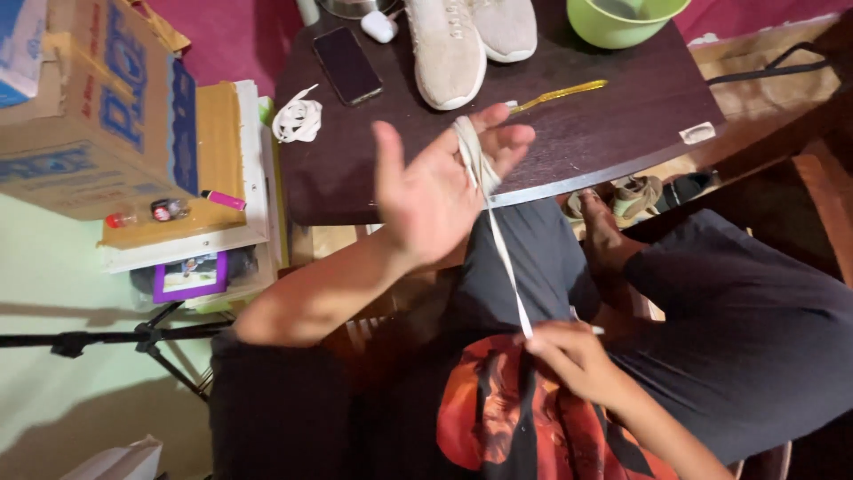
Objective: Cleaning shoelaces and insoles by scrubbing them with a toothbrush and cleaning solution.
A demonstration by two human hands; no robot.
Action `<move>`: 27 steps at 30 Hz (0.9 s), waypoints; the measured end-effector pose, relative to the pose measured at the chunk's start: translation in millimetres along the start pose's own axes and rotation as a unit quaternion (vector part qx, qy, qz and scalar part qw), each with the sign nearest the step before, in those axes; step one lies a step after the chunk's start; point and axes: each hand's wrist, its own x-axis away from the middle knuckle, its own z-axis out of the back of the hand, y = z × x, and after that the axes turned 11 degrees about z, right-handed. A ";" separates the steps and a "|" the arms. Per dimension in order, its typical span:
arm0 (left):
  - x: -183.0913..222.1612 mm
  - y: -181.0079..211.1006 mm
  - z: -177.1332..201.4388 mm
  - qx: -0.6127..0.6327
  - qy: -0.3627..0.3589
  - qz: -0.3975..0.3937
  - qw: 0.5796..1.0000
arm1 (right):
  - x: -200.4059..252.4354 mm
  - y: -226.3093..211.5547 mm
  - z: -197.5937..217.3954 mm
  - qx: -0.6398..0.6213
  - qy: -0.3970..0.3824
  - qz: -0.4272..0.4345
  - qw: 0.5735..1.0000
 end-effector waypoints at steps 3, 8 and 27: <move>1.6 -7.0 37.5 -0.509 0.058 0.044 0.857 | -22.7 -75.2 48.8 0.090 -0.021 0.111 0.990; 11.3 -32.2 -10.5 -0.316 -0.259 0.440 0.800 | -70.7 -55.0 109.2 0.159 0.051 0.079 0.983; 5.1 17.5 53.8 -0.157 0.170 0.009 0.973 | -88.1 11.3 -15.7 -0.067 0.070 0.007 0.995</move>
